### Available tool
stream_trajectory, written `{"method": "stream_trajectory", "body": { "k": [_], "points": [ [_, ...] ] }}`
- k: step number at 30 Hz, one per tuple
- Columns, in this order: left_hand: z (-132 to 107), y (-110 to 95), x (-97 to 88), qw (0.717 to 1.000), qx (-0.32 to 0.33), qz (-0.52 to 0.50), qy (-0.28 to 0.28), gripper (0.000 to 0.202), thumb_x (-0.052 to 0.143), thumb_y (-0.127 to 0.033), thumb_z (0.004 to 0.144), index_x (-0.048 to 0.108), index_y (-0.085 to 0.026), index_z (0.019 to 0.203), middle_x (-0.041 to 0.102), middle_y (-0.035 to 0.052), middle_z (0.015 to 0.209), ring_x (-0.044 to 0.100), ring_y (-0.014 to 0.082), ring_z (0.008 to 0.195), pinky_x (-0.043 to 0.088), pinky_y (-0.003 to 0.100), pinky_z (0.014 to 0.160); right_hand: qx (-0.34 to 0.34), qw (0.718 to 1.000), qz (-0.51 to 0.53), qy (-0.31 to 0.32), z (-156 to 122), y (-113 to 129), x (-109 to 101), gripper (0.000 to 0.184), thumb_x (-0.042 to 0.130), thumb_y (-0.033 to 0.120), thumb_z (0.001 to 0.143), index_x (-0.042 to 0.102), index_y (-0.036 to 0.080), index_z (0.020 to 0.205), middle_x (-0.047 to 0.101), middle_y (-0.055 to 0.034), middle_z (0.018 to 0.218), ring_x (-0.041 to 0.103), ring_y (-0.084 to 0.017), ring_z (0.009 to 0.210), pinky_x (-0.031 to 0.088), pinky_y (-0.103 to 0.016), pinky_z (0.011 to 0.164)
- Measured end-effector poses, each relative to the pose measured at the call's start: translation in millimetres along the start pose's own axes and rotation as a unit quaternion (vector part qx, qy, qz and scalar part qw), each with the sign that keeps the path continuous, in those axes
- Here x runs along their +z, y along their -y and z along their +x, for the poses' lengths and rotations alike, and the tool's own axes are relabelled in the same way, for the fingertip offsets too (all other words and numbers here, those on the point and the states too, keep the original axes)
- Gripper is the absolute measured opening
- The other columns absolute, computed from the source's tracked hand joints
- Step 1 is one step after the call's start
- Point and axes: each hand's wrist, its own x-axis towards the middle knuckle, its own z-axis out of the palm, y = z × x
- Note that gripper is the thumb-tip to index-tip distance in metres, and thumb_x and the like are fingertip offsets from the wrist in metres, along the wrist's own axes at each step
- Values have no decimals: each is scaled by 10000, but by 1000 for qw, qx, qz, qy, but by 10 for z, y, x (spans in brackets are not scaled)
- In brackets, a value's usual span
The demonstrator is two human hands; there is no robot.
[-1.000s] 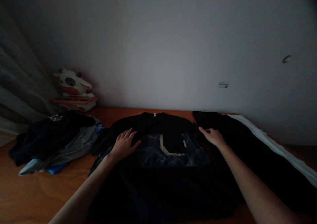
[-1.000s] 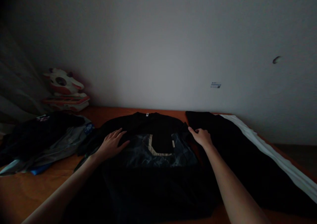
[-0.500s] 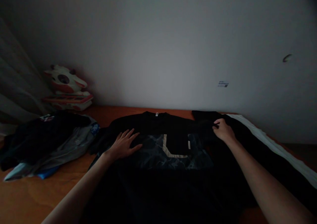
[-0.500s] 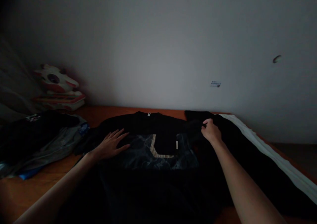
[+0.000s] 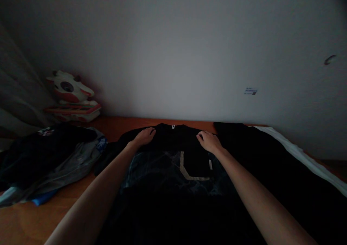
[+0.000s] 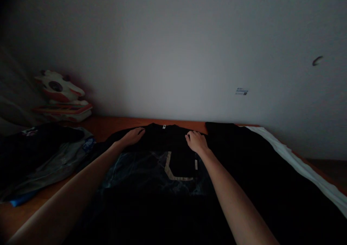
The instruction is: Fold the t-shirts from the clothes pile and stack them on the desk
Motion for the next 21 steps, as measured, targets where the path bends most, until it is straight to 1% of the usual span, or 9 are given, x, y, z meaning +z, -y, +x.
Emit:
{"method": "stream_trajectory", "body": {
  "k": [3, 5, 9, 11, 12, 15, 18, 20, 21],
  "points": [
    [174, 82, 45, 998, -50, 7, -33, 410, 416, -369, 989, 658, -117, 1202, 710, 197, 1204, 673, 284, 1131, 500, 383, 976, 24, 1000, 14, -9, 211, -54, 94, 275, 471, 338, 1016, 688, 192, 1099, 716, -112, 1162, 656, -237, 1092, 483, -337, 932],
    [233, 116, 86, 997, -63, 11, -44, 416, 519, -391, 945, 658, -110, 1220, 684, 206, 1248, 648, 297, 1169, 491, 388, 993, 49, 998, 24, -20, 328, -108, 169, 301, 502, 345, 1005, 656, 167, 1194, 682, -142, 1237, 633, -248, 1157, 468, -348, 978],
    [251, 121, 152, 997, -62, 8, -43, 304, 601, -349, 895, 730, -164, 1099, 701, 168, 1200, 662, 302, 1118, 510, 402, 959, 85, 995, 46, -33, 444, -169, 361, 552, 595, 382, 962, 490, 114, 1434, 587, -218, 1383, 570, -296, 1270, 441, -399, 1030],
    [240, 94, 143, 997, -60, -1, -49, 225, 585, -292, 899, 743, -178, 1012, 729, 149, 1117, 676, 301, 1077, 520, 405, 930, 88, 994, 59, -31, 458, -164, 433, 572, 645, 394, 931, 516, 132, 1423, 620, -199, 1339, 592, -295, 1239, 451, -389, 1013],
    [232, 74, 126, 997, -60, -6, -55, 206, 574, -271, 903, 737, -177, 987, 738, 144, 1084, 681, 298, 1059, 523, 402, 920, 88, 994, 64, -31, 460, -154, 451, 508, 656, 383, 922, 575, 152, 1367, 656, -173, 1277, 614, -286, 1199, 461, -376, 995],
    [165, 9, 32, 994, -60, -26, -92, 227, 504, -261, 945, 694, -162, 1019, 736, 149, 1087, 689, 273, 1035, 524, 386, 920, 79, 993, 80, -48, 433, -113, 412, 257, 601, 314, 943, 710, 206, 1149, 702, -111, 1097, 650, -256, 1082, 485, -357, 942],
    [-28, -8, -110, 987, -55, -50, -142, 298, 409, -314, 993, 629, -161, 1123, 715, 149, 1146, 685, 246, 1039, 527, 365, 920, 56, 990, 98, -89, 294, -132, 268, 284, 504, 303, 980, 701, 218, 1166, 657, -117, 1161, 633, -251, 1085, 495, -371, 944],
    [-245, 38, -223, 984, -20, -64, -164, 322, 397, -374, 989, 607, -179, 1135, 719, 126, 1115, 689, 232, 989, 536, 348, 882, 3, 986, 119, -113, 111, -217, 152, 307, 484, 325, 984, 685, 216, 1188, 619, -117, 1204, 627, -246, 1088, 498, -367, 958],
    [-372, 76, -282, 986, 12, -64, -156, 325, 409, -406, 976, 611, -189, 1110, 725, 110, 1070, 691, 225, 939, 538, 336, 850, -38, 985, 126, -116, -3, -278, 95, 301, 491, 329, 976, 686, 218, 1177, 606, -111, 1207, 625, -242, 1086, 496, -361, 967]
  ]
}}
